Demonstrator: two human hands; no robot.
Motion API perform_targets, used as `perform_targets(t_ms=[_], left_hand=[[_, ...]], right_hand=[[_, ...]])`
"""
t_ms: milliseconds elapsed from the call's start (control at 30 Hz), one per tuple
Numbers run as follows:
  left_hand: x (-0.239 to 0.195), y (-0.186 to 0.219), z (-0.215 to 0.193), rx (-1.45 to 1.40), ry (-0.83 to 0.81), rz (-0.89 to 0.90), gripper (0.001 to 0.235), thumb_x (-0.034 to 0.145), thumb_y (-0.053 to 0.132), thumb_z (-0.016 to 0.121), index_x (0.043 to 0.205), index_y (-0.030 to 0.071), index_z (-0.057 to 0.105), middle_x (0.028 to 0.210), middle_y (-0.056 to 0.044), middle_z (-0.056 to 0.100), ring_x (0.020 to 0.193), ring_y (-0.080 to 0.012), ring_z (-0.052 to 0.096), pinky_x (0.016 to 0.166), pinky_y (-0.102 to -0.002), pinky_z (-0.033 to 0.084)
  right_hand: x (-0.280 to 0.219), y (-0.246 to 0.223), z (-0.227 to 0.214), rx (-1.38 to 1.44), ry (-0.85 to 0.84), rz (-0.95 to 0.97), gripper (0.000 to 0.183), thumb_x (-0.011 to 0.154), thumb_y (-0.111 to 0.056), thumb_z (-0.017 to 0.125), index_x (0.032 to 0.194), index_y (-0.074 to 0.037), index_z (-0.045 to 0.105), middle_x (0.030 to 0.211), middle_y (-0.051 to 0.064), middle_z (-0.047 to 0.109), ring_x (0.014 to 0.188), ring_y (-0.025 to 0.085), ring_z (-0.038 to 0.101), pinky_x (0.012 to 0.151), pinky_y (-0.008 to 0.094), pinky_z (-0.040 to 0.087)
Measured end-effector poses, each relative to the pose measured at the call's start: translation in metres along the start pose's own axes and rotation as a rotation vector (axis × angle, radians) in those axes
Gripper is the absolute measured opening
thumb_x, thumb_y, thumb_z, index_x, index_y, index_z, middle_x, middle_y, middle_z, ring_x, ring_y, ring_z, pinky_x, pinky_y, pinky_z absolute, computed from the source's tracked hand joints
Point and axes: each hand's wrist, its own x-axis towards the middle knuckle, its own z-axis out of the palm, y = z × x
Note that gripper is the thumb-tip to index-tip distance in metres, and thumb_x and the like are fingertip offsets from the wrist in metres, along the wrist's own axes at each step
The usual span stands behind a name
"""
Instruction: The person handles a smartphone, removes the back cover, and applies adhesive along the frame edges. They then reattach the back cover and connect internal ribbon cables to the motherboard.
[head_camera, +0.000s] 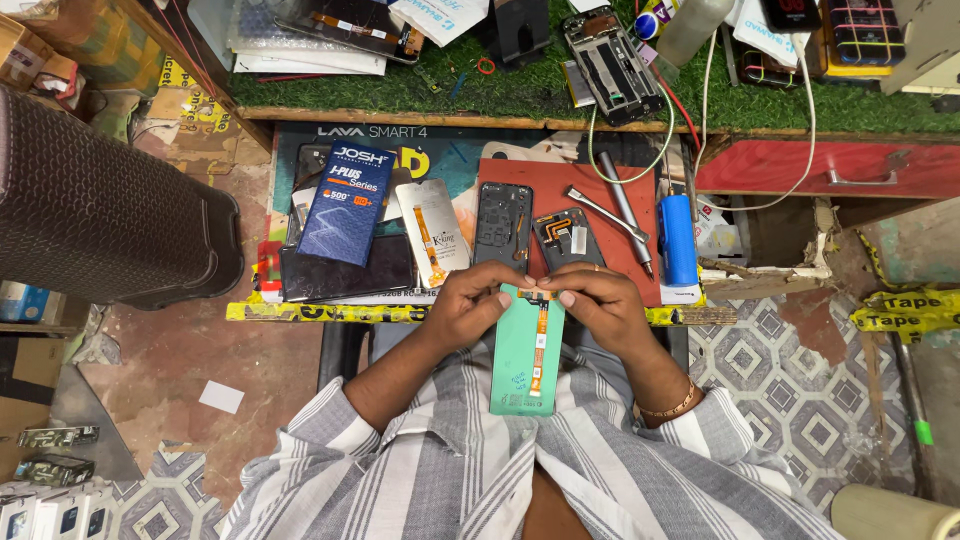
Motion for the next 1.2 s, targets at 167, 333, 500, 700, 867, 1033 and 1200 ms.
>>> perform_targets(t_ms=[167,333,500,700,867,1033,1200], left_hand=[[-0.001,-0.006,0.000,0.086,0.032,0.014,0.021,0.101,0.009,0.062,0.119,0.000,0.070,0.109,-0.009,0.073,0.092,-0.0095,0.068,0.078,-0.023,0.053],[0.001,-0.011,0.010,0.011,0.089,-0.005,0.013,0.100,0.007,0.070,0.112,0.002,0.070,0.101,-0.005,0.074,0.083,-0.0037,0.067,0.068,-0.019,0.054],[0.002,-0.008,0.014,0.001,0.104,-0.040,0.012,0.100,0.003,0.071,0.112,0.002,0.069,0.098,-0.003,0.072,0.080,-0.0013,0.063,0.066,-0.017,0.051],[0.004,0.005,0.015,-0.011,0.085,-0.048,0.014,0.101,0.003,0.070,0.115,0.003,0.068,0.101,-0.002,0.071,0.085,-0.0016,0.064,0.069,-0.017,0.052],[0.004,0.020,0.022,-0.054,0.081,-0.040,0.019,0.102,0.001,0.068,0.121,0.002,0.066,0.111,-0.006,0.071,0.096,-0.0059,0.068,0.079,-0.020,0.057],[0.003,0.033,0.027,-0.182,0.085,-0.118,0.046,0.101,0.000,0.066,0.144,0.003,0.051,0.115,-0.010,0.073,0.101,-0.0088,0.070,0.084,-0.021,0.057],[0.002,0.039,0.027,-0.148,0.077,-0.121,0.054,0.101,0.000,0.065,0.150,0.004,0.044,0.112,-0.012,0.074,0.101,-0.0106,0.071,0.082,-0.021,0.057]], right_hand=[[0.000,0.001,0.003,-0.005,0.012,-0.017,0.015,0.096,-0.006,0.069,0.109,0.000,0.075,0.108,0.012,0.076,0.099,0.019,0.074,0.087,0.030,0.058],[0.000,-0.001,0.013,0.021,0.080,0.022,0.011,0.090,-0.001,0.075,0.101,0.000,0.074,0.103,0.010,0.074,0.089,0.013,0.071,0.073,0.024,0.056],[0.002,-0.006,0.021,0.039,0.127,0.009,0.014,0.086,0.004,0.079,0.096,0.000,0.070,0.104,0.010,0.071,0.090,0.013,0.069,0.074,0.024,0.056],[0.004,-0.016,0.019,0.065,0.113,-0.011,0.015,0.086,0.004,0.078,0.098,0.000,0.070,0.105,0.010,0.070,0.092,0.014,0.070,0.075,0.025,0.058],[0.002,-0.024,0.016,-0.058,0.117,-0.093,0.017,0.085,0.003,0.080,0.098,-0.001,0.071,0.104,0.010,0.071,0.094,0.014,0.071,0.076,0.025,0.057],[-0.001,-0.029,0.016,-0.069,0.128,-0.057,0.019,0.083,0.001,0.082,0.098,-0.001,0.071,0.104,0.009,0.072,0.092,0.013,0.071,0.072,0.024,0.057],[-0.002,-0.031,0.021,0.152,0.152,0.031,0.024,0.085,0.001,0.079,0.106,-0.002,0.067,0.109,0.008,0.067,0.096,0.012,0.069,0.076,0.023,0.057]])
